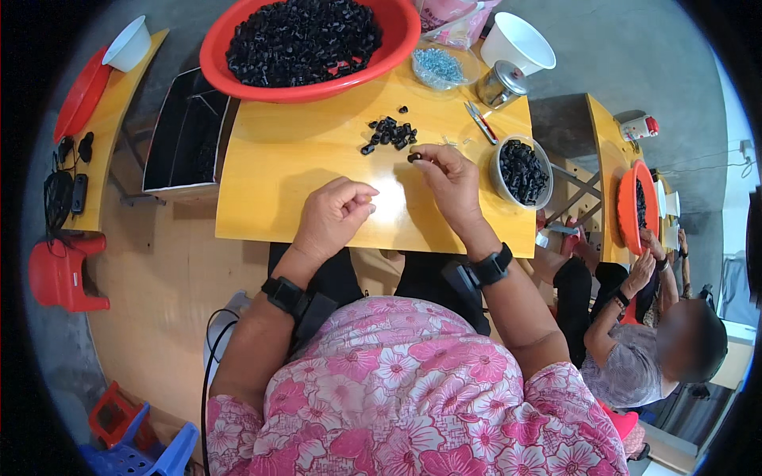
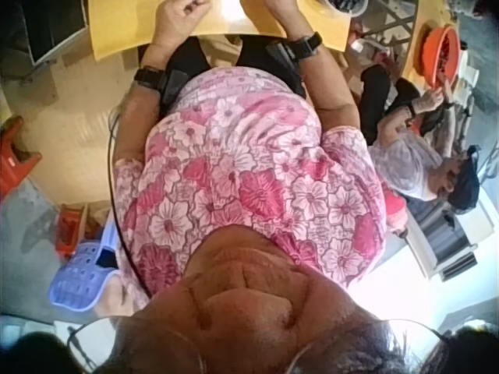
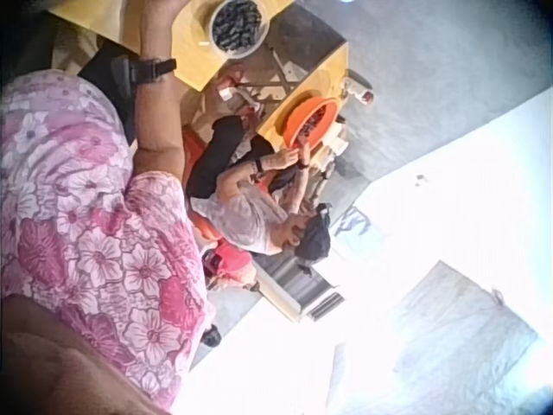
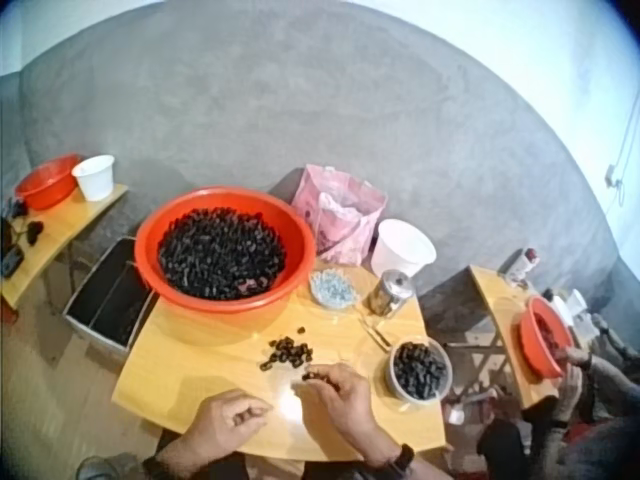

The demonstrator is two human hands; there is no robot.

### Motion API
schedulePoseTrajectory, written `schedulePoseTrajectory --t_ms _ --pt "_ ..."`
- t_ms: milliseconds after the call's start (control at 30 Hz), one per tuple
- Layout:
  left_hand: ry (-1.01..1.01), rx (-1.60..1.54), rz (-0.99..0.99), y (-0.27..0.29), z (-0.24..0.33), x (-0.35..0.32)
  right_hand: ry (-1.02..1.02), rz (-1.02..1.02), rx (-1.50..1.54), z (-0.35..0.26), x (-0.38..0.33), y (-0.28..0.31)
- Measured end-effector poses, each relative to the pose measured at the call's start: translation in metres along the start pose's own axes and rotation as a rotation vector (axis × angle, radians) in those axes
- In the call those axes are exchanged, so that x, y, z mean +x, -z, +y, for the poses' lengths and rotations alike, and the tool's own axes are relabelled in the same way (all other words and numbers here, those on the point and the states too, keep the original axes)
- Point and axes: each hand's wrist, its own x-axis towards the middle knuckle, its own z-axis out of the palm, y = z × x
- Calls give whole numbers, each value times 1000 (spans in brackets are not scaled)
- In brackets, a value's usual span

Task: Sorting and assembling small black plastic components at a workstation.

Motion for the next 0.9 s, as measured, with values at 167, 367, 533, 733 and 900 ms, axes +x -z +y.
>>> schedulePoseTrajectory --t_ms 167,367,533,733,900 --pt "-9 -230 25 -10 4 2 -15 -186 203 -17 -31 0" --pt "88 -342 -92 -19 2 1 34 -188 180 -23 -44 -8" --pt "175 -373 -211 -13 5 8 190 -151 59 -17 -49 -5" --pt "118 -337 -120 -22 -1 3 209 40 -179 -10 -42 8" --pt "-49 -257 10 -29 -2 -1 100 180 -341 14 -23 25"
